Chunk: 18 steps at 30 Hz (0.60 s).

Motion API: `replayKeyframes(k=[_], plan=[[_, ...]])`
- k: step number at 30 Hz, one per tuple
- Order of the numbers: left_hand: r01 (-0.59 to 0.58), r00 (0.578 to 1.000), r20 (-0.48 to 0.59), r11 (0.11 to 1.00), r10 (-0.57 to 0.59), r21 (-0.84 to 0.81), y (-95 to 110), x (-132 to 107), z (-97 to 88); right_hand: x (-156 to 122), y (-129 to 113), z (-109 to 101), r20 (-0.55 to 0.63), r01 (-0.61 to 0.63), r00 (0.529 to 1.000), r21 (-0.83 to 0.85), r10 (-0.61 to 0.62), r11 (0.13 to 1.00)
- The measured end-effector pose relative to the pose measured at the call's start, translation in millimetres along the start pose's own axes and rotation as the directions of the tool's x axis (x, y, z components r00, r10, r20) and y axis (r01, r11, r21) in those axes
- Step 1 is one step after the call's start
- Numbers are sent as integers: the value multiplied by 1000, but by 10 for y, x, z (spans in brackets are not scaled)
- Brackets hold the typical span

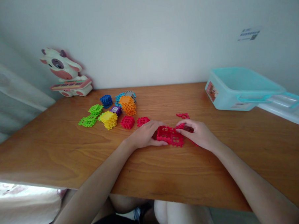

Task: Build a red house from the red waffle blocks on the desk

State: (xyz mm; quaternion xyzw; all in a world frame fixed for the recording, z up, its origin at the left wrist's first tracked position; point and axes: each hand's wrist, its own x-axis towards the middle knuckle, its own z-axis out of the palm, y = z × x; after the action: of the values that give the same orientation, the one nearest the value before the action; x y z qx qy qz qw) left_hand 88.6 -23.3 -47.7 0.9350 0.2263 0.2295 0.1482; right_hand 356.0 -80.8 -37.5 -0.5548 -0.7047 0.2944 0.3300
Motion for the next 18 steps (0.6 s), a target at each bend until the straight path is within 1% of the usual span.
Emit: replayKeyframes(k=[4, 6, 8, 10, 12, 15, 17, 18], plan=[[-5, 1000, -5, 1000, 5, 16, -18, -2, 5, 5, 48, 11, -20, 1, 1000, 7, -1, 1000], [-16, 1000, -14, 1000, 16, 16, -22, -1, 8, 4, 63, 14, -69, 5, 998, 22, -4, 1000], [-19, 1000, -18, 1000, 19, 17, -24, -1, 10, 3, 66, 12, -134, 23, 991, 69, -13, 997], [-14, 1000, -13, 1000, 14, 19, -25, -3, 13, 4, 54, 6, -168, 22, 986, 120, -2, 992], [-9, 1000, -12, 1000, 9, 21, -27, -6, 15, 10, 35, -2, -163, -12, 986, 170, 40, 985], [-8, 1000, -10, 1000, 8, 24, -29, -9, 16, 26, 17, -7, -160, -67, 980, 302, 120, 951], [-9, 1000, -5, 1000, 9, 22, -27, -7, 13, 36, 18, -3, -158, -76, 977, 374, 144, 924], [-8, 1000, -3, 1000, 8, 20, -26, -6, 11, 38, 19, 0, -160, -71, 977, 379, 141, 923]])
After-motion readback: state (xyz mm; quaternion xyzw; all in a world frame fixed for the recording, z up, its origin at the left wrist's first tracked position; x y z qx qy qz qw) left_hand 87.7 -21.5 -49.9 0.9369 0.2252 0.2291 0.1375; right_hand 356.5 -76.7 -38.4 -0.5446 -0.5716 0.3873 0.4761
